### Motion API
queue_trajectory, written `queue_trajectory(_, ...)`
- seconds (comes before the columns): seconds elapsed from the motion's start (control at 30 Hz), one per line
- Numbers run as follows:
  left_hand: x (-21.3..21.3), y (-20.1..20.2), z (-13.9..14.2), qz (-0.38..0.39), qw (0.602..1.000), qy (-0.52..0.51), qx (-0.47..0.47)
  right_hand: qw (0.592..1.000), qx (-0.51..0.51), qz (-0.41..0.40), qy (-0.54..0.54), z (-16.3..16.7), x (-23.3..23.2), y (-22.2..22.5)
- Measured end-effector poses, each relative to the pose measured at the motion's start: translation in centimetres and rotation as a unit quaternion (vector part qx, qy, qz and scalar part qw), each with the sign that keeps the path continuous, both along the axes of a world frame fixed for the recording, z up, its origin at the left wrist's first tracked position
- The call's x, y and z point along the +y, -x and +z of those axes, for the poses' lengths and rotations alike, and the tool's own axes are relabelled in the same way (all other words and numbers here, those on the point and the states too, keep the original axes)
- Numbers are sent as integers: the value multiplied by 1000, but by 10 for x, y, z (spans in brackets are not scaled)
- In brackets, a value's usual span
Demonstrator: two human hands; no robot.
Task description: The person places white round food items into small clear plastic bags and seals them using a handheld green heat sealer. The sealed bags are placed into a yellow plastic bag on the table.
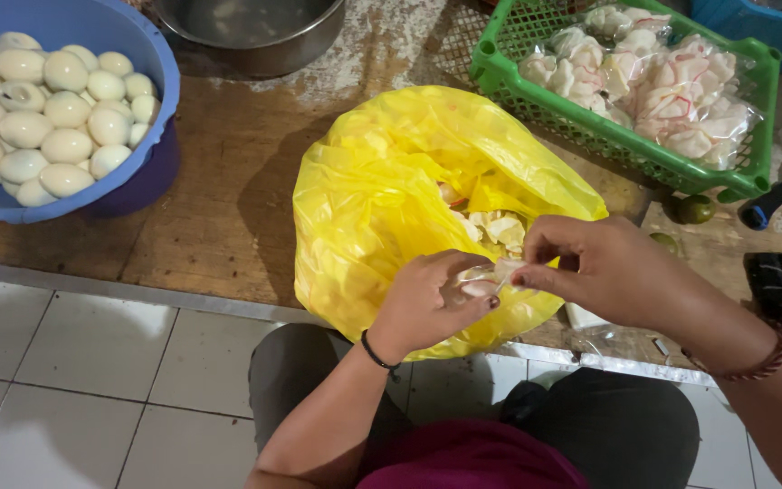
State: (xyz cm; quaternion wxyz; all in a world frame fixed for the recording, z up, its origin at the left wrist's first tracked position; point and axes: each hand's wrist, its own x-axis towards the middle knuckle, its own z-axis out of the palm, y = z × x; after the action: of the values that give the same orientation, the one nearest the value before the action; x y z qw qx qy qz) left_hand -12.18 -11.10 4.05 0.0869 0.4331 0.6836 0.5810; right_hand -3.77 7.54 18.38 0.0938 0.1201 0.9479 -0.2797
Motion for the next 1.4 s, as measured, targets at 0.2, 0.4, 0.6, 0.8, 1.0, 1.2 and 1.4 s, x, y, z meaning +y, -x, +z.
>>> queue_trajectory(0.2,1,0,-4,10,997,-13,69,999,34,-23,-20,-5,-11,-2)
queue_trajectory(0.4,-2,-1,2,-8,999,-38,37,981,-91,-9,-169,6,-15,-7)
queue_trajectory(0.6,-1,1,5,-19,999,-13,32,978,61,128,-155,7,-20,-11)
queue_trajectory(0.8,-4,2,0,-21,999,-42,-5,975,-33,146,-162,11,-16,-4)
queue_trajectory(1.0,-7,6,-6,-55,996,-36,-63,958,-125,174,-190,4,-3,0)
queue_trajectory(1.2,-9,10,-11,-91,986,-60,-127,953,67,272,-114,-2,21,-4)
queue_trajectory(1.4,-7,12,-13,-69,995,-21,-65,990,-44,132,3,-2,15,1)
